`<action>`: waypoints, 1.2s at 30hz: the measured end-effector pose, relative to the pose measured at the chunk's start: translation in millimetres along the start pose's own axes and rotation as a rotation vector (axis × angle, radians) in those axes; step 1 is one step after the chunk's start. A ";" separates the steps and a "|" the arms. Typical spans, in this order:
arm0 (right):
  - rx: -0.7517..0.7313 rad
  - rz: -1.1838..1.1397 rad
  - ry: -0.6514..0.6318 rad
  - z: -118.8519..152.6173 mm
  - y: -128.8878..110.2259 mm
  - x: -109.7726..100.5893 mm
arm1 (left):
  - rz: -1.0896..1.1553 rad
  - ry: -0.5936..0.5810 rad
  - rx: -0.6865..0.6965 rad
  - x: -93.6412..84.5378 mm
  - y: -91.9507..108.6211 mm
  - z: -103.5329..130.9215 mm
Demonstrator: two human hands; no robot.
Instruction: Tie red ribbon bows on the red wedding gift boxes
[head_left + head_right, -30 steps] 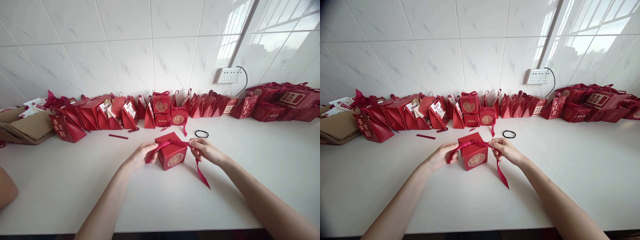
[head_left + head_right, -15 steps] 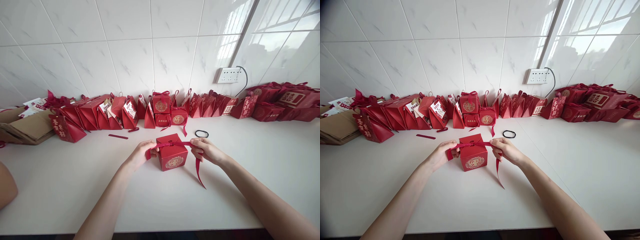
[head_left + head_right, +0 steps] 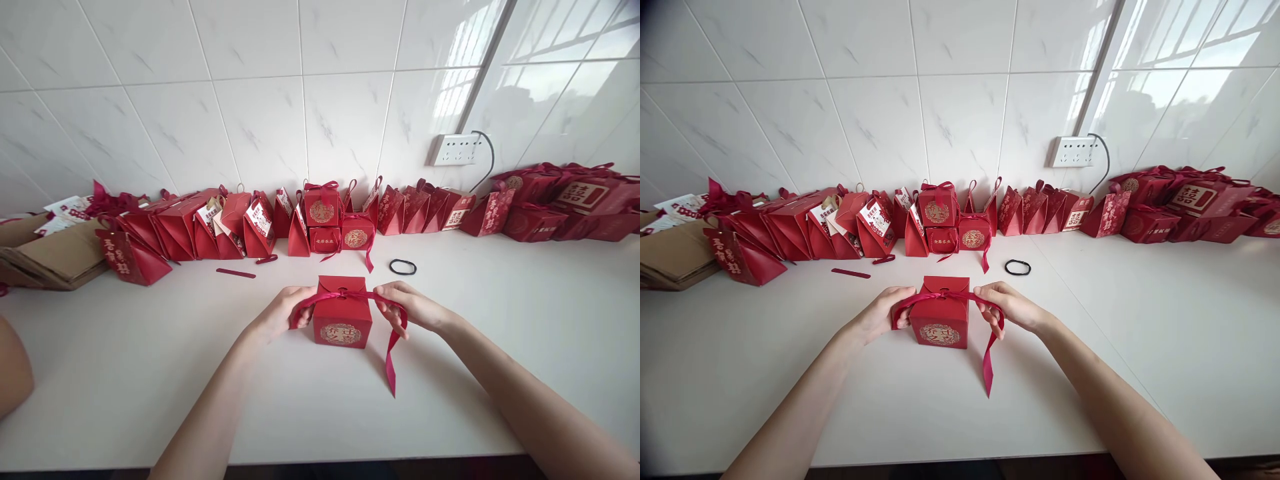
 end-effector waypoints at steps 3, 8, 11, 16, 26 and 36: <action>-0.005 0.009 0.020 -0.4 -2.0 1.7 | -0.106 -0.002 0.018 0.2 -2.0 -2.2; -0.015 0.005 0.030 -2.8 -2.9 0.8 | -0.118 0.031 0.023 0.8 -1.5 -3.2; 0.002 0.040 0.016 -4.2 -0.8 0.0 | -0.099 0.025 0.009 1.0 -0.7 -2.5; 0.002 0.086 -0.023 -6.4 3.0 -1.7 | -0.055 0.012 -0.007 0.9 -1.1 -2.4; 0.018 0.153 -0.049 -6.8 5.4 -7.3 | -0.031 -0.019 0.054 0.3 -2.1 -5.1; -0.018 0.215 -0.077 -4.7 -2.6 -11.8 | -0.051 -0.074 0.052 -1.2 -0.4 -5.1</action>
Point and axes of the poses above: each hand's wrist, its own z-axis away from the middle knuckle, its own x-axis out of the palm, y = z × x, the point moved 2 cm from there along -z, towards the middle knuckle, and after that the axes turned 1 degree about -x, right-handed, at the moved point
